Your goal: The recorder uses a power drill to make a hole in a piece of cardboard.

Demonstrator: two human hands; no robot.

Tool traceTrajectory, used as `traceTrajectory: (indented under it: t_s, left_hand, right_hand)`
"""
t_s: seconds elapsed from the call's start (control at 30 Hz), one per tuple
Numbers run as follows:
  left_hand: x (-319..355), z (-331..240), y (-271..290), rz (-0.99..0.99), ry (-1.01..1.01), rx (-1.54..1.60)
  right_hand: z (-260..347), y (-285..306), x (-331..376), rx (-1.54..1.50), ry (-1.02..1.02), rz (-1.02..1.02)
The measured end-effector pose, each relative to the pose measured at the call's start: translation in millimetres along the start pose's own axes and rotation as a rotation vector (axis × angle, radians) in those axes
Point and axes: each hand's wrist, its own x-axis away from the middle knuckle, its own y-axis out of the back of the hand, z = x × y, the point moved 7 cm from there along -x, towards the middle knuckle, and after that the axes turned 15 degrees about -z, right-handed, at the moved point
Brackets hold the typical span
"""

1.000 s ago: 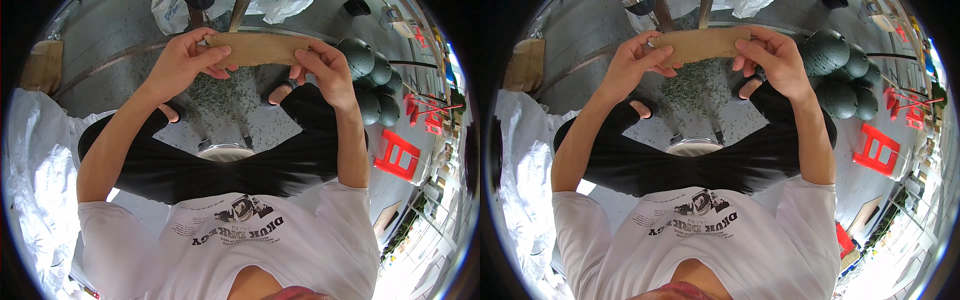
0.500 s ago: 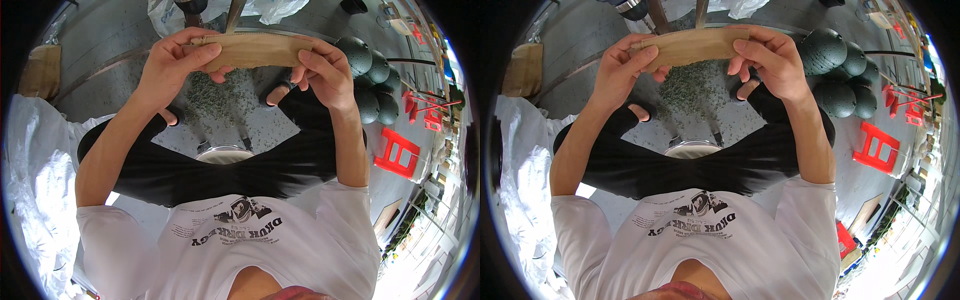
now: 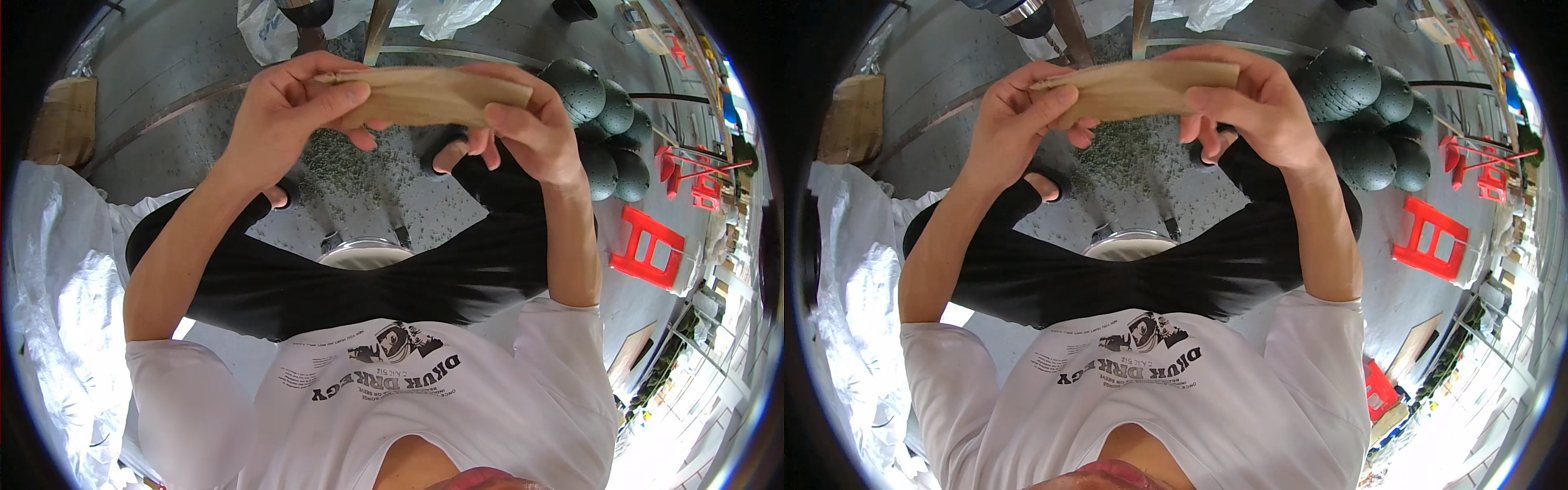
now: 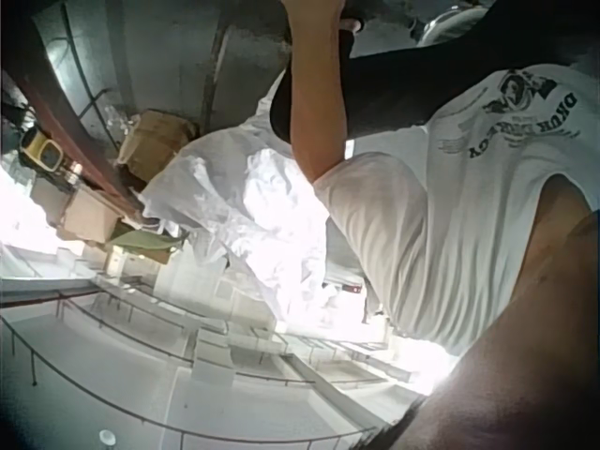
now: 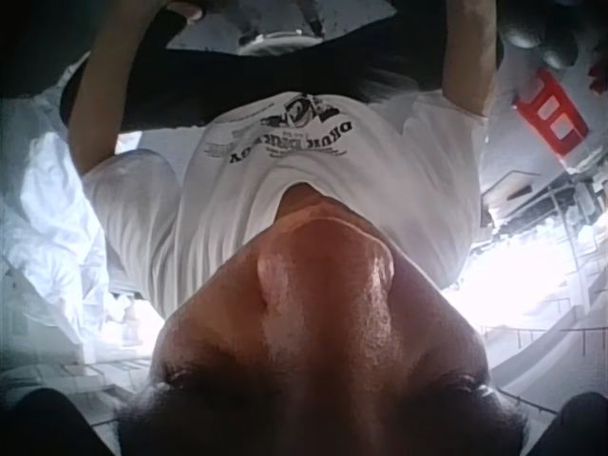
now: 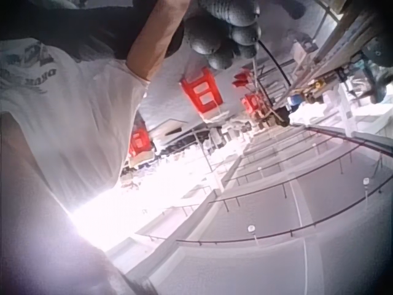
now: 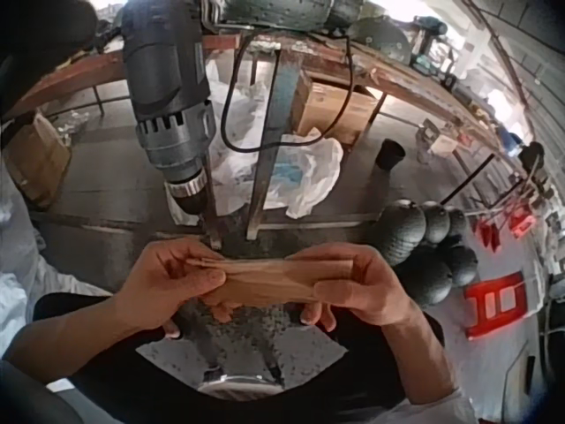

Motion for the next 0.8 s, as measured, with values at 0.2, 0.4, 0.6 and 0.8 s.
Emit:
traceTrajectory:
  t_s: [0.2,0.4,0.6,0.8]
  left_hand:
    - [3,-4,-10,0.039,0.009,0.030]
    - [9,-15,-23,0.236,-0.010,0.197]
    - [13,-11,-27,0.262,0.068,0.195]
    - [20,-34,-46,0.079,-0.571,-0.748]
  right_hand:
    - [-1,2,1,0.028,0.012,0.009]
    - [-3,0,2,-0.301,0.044,0.233]
    - [-3,4,0,-0.356,0.013,0.159]
    - [-25,6,-9,-0.212,-0.158,-0.085]
